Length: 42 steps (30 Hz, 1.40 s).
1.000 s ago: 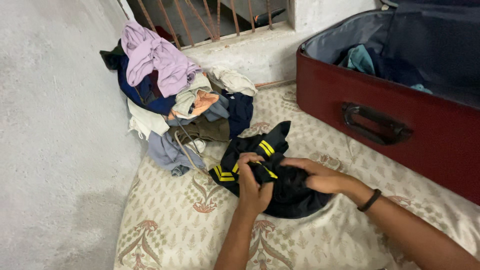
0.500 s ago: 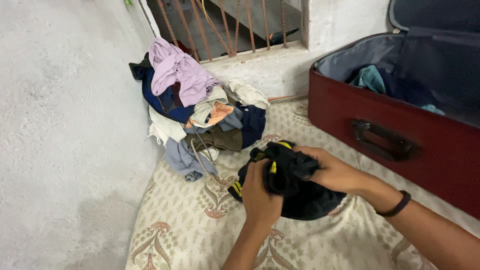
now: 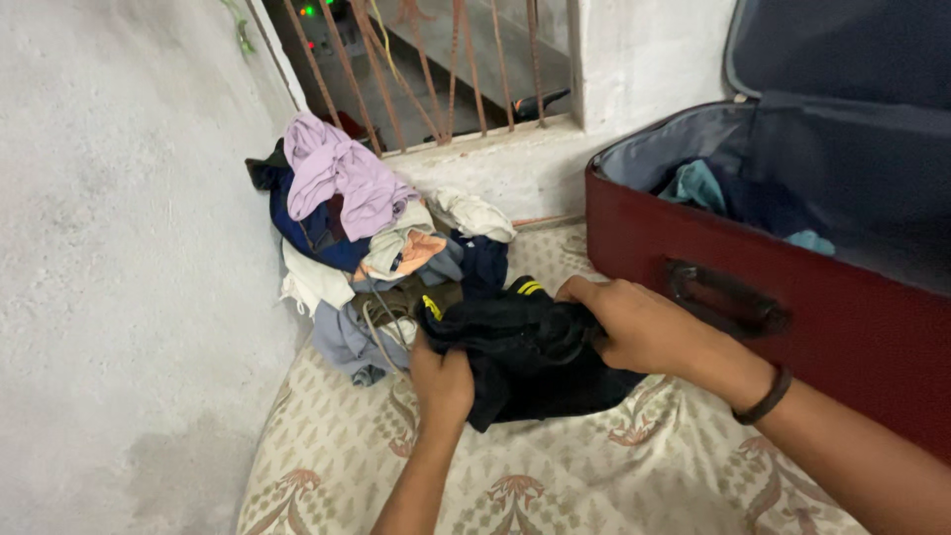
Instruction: The person folds various garments, including a purple shirt, a white t-shirt, a black jacket with yellow stripes, and a dark blue shirt, on a mattress. They place the folded items into a red suitcase or onto a pile of clothes.
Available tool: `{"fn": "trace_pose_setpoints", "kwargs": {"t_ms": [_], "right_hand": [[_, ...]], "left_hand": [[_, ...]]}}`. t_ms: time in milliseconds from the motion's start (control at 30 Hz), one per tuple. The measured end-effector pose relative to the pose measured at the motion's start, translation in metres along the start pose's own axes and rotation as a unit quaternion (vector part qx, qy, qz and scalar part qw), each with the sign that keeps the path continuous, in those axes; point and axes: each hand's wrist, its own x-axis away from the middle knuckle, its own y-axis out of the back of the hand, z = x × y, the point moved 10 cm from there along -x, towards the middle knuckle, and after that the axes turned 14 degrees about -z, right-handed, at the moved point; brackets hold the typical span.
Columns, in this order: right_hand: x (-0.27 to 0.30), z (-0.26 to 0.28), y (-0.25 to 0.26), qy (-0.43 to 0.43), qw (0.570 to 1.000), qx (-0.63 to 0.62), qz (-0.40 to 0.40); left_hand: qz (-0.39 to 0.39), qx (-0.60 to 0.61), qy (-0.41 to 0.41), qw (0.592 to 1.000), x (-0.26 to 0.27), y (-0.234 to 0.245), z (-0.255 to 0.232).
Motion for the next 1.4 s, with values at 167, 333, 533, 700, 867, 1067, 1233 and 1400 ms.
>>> {"fn": "trace_pose_setpoints", "kwargs": {"t_ms": [167, 333, 533, 700, 867, 1067, 1233, 1400], "right_hand": [[-0.005, -0.001, 0.019, 0.027, 0.992, 0.099, -0.067], [-0.010, -0.004, 0.033, 0.021, 0.976, 0.203, -0.070], [-0.034, 0.011, 0.071, 0.054, 0.940, 0.312, -0.131], [-0.051, 0.025, 0.124, 0.024, 0.931, 0.275, -0.239], [-0.059, 0.009, 0.150, -0.094, 0.927, 0.298, -0.206], [-0.059, -0.009, 0.184, -0.107, 0.921, 0.216, -0.306], [-0.064, -0.018, 0.169, -0.070, 0.943, 0.170, -0.278], [-0.058, -0.005, 0.148, -0.067, 0.932, 0.266, -0.235]], "left_hand": [[0.027, -0.039, 0.021, 0.999, -0.005, -0.002, -0.022], [0.055, -0.192, 0.027, 0.979, -0.013, 0.003, -0.054], [0.104, -0.257, -0.044, 0.960, -0.044, -0.009, -0.115], [0.133, -0.220, -0.126, 0.958, -0.066, -0.016, -0.164], [0.000, -0.192, -0.182, 0.964, -0.092, 0.011, -0.184], [-0.035, -0.186, -0.231, 0.954, -0.109, 0.036, -0.187], [0.297, -0.208, -0.077, 0.929, -0.094, -0.007, -0.142], [0.267, -0.085, 0.037, 0.959, -0.096, -0.001, -0.090]]}}
